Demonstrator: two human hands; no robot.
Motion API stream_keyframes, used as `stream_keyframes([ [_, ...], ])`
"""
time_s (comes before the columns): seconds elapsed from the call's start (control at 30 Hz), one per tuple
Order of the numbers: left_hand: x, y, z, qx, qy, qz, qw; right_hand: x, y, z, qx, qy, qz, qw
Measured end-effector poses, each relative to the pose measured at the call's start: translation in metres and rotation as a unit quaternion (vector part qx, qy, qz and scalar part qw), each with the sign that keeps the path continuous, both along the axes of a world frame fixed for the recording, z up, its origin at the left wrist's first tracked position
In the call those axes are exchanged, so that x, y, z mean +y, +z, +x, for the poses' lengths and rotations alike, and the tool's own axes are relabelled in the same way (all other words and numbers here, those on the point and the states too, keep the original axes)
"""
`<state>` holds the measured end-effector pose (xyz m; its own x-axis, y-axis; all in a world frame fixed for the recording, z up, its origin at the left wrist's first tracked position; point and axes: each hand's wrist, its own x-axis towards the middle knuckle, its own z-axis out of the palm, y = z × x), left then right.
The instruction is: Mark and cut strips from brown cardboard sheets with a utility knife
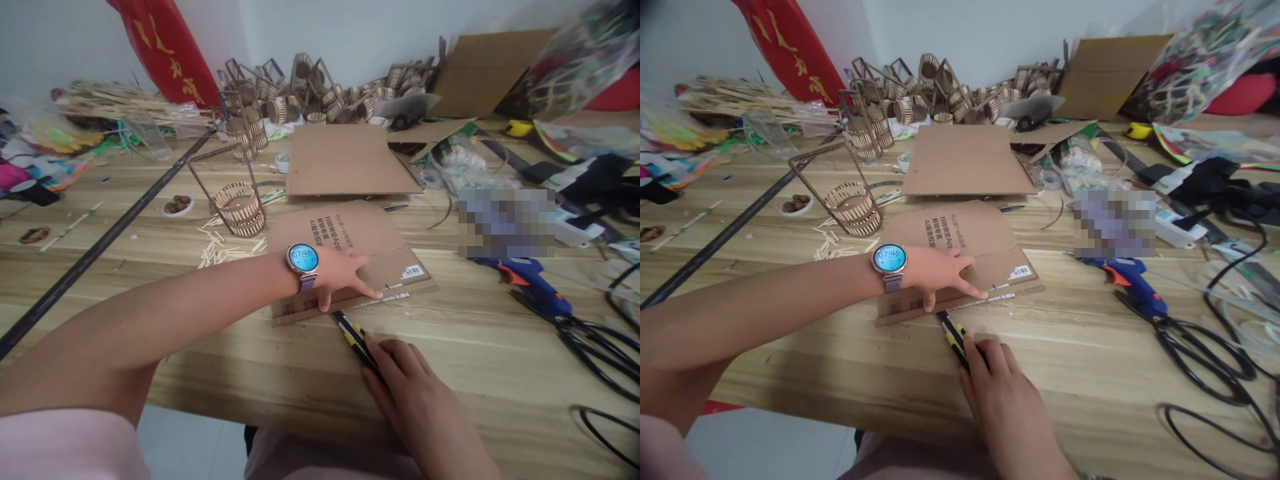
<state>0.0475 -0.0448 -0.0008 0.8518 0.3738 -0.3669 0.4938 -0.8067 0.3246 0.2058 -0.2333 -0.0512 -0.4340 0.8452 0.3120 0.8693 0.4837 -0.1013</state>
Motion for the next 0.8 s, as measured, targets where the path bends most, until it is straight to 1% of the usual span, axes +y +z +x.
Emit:
stream_keyframes([
  [0.07, 0.0, 0.0, 0.001, -0.01, 0.003, 0.001, 1.0, 0.001, 0.0, -0.004, 0.0, 0.003, -0.003, 1.0],
  [0.17, -0.002, 0.005, 0.002, 0.003, -0.019, 0.019, 1.0, 0.002, -0.001, -0.009, -0.006, 0.016, 0.0, 1.0],
  [0.27, -0.008, 0.015, 0.003, 0.038, -0.036, 0.048, 0.997, -0.003, 0.004, -0.005, -0.007, 0.072, -0.035, 0.997],
  [0.37, -0.019, 0.02, -0.004, 0.039, -0.024, 0.081, 0.996, -0.008, 0.016, 0.019, 0.015, 0.141, -0.097, 0.985],
  [0.4, -0.024, 0.02, -0.007, 0.023, -0.015, 0.093, 0.995, -0.006, 0.021, 0.031, 0.033, 0.152, -0.115, 0.981],
  [0.43, -0.03, 0.019, -0.011, 0.003, 0.0, 0.108, 0.994, -0.002, 0.027, 0.044, 0.052, 0.149, -0.133, 0.979],
  [0.5, -0.043, 0.014, -0.018, -0.034, 0.032, 0.143, 0.989, 0.017, 0.036, 0.072, 0.105, 0.105, -0.074, 0.986],
  [0.57, -0.058, 0.007, -0.022, -0.049, 0.064, 0.165, 0.983, 0.049, 0.042, 0.096, 0.085, 0.037, -0.039, 0.995],
  [0.63, -0.075, 0.001, -0.022, -0.024, 0.104, 0.173, 0.979, 0.089, 0.043, 0.111, 0.043, -0.016, -0.006, 0.999],
  [0.67, -0.082, -0.002, -0.021, -0.008, 0.128, 0.164, 0.978, 0.11, 0.041, 0.114, 0.024, -0.029, -0.008, 0.999],
  [0.73, -0.092, -0.005, -0.019, 0.008, 0.167, 0.145, 0.975, 0.147, 0.034, 0.116, 0.012, -0.02, -0.025, 0.999],
  [0.8, -0.095, -0.004, -0.023, 0.0, 0.209, 0.123, 0.97, 0.176, 0.027, 0.114, 0.001, -0.017, -0.042, 0.999],
])
